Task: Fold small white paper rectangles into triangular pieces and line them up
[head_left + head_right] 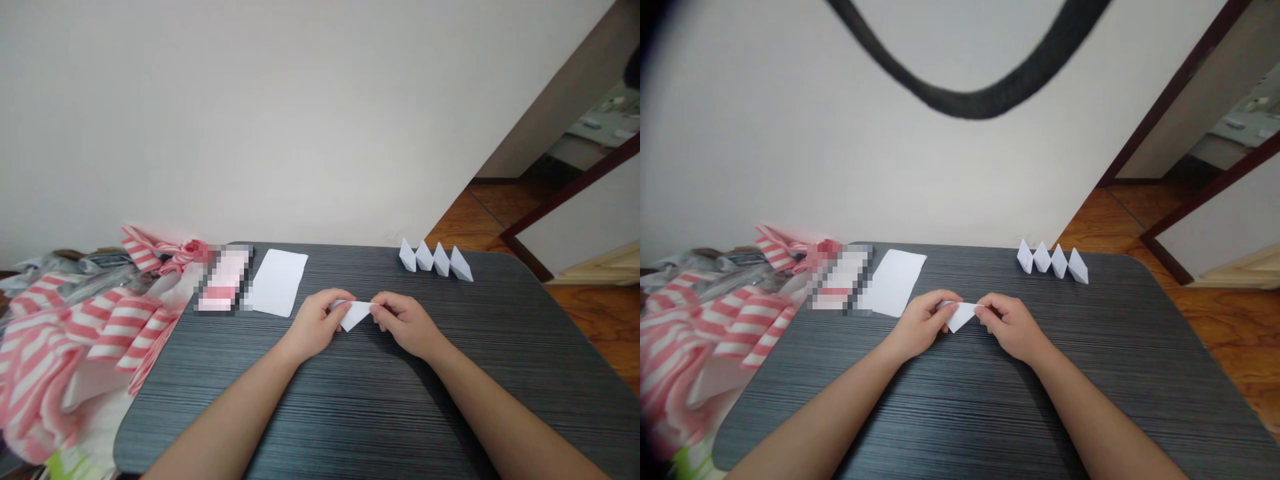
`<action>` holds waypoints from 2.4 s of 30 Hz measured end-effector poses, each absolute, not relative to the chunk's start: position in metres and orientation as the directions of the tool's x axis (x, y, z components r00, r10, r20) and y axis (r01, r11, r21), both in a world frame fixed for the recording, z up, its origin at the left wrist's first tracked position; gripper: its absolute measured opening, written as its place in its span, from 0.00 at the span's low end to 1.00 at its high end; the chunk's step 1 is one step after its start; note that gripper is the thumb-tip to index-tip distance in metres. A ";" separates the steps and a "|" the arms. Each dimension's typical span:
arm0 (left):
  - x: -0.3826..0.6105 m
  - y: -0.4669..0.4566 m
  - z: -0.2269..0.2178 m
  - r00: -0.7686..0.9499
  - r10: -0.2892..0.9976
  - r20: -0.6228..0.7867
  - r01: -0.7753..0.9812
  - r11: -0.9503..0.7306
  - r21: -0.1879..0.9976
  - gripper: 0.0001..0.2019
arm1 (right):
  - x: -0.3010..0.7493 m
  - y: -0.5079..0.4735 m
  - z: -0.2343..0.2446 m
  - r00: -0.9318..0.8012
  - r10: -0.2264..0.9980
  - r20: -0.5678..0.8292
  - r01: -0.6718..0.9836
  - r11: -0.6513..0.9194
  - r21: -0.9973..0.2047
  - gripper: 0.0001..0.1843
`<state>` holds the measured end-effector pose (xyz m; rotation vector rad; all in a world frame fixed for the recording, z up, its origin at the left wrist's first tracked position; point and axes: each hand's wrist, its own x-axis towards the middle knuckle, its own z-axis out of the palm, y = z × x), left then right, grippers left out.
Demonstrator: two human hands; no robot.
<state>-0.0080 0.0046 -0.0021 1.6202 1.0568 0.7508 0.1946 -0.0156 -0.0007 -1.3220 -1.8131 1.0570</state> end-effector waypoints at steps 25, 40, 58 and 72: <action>-0.009 0.005 0.002 0.479 0.857 0.189 0.256 -0.342 0.904 0.12 | 0.198 -0.013 -0.008 -0.183 0.982 0.036 0.425 0.112 -0.898 0.10; -0.008 0.002 0.003 0.490 0.872 0.011 0.308 -0.185 0.933 0.14 | 0.198 -0.013 -0.012 -0.198 0.977 0.078 0.442 0.160 -0.883 0.10; -0.006 0.002 0.007 0.578 0.816 0.002 0.466 -0.332 0.820 0.13 | 0.192 -0.016 -0.007 -0.222 0.974 0.043 0.539 0.159 -0.827 0.11; -0.005 0.003 0.006 0.596 0.803 0.004 0.477 -0.358 0.802 0.15 | 0.189 -0.016 0.000 -0.299 0.952 0.072 0.622 0.251 -0.741 0.13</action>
